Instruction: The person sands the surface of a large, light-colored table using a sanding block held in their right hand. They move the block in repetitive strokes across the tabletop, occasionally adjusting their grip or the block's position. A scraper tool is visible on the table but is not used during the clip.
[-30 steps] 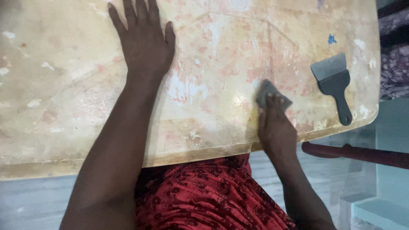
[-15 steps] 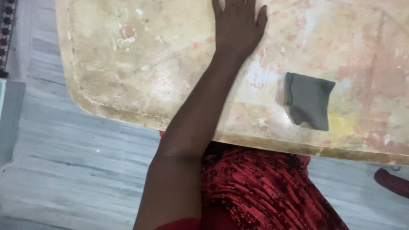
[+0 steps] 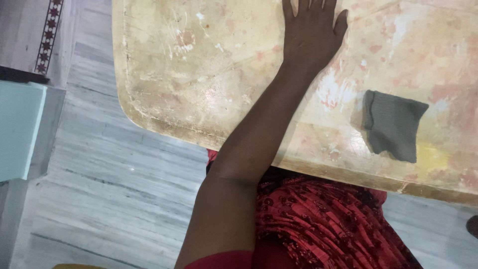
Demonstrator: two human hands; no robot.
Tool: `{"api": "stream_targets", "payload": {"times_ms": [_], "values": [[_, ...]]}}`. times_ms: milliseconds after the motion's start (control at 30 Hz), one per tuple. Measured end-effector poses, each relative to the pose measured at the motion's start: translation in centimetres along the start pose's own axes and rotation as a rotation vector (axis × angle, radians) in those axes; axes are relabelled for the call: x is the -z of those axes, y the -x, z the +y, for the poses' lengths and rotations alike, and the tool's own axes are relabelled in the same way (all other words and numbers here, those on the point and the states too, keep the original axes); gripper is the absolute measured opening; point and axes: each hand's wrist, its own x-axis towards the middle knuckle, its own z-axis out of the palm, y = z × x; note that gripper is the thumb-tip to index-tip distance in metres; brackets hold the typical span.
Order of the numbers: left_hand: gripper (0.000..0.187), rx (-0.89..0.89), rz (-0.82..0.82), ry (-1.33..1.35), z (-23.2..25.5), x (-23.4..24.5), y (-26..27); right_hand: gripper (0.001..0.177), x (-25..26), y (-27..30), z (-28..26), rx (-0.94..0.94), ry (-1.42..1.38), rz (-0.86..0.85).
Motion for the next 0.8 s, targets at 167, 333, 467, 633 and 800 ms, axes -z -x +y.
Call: {"api": "stream_targets", "payload": {"times_ms": [167,333,467,633,800], "values": [[0.055,0.012,-0.117,-0.016,0.3,0.9,-0.2,0.064,1.9,1.8,0.2,-0.025,0.014,0.064],[0.057,0.027,-0.274,-0.035,0.5,1.4,-0.5,0.067,2.1,2.1,0.3,-0.012,0.038,0.090],[0.059,0.016,-0.168,0.018,0.4,1.4,-0.5,0.070,3.5,2.7,1.8,-0.019,0.079,0.050],[0.056,-0.002,-0.234,0.028,0.3,2.1,-0.5,0.084,-3.1,-1.3,-0.4,-0.157,0.105,-0.141],[0.060,-0.007,-0.207,0.060,0.1,2.1,-0.4,0.083,-5.6,-4.4,-2.1,0.169,0.088,-0.083]]}}
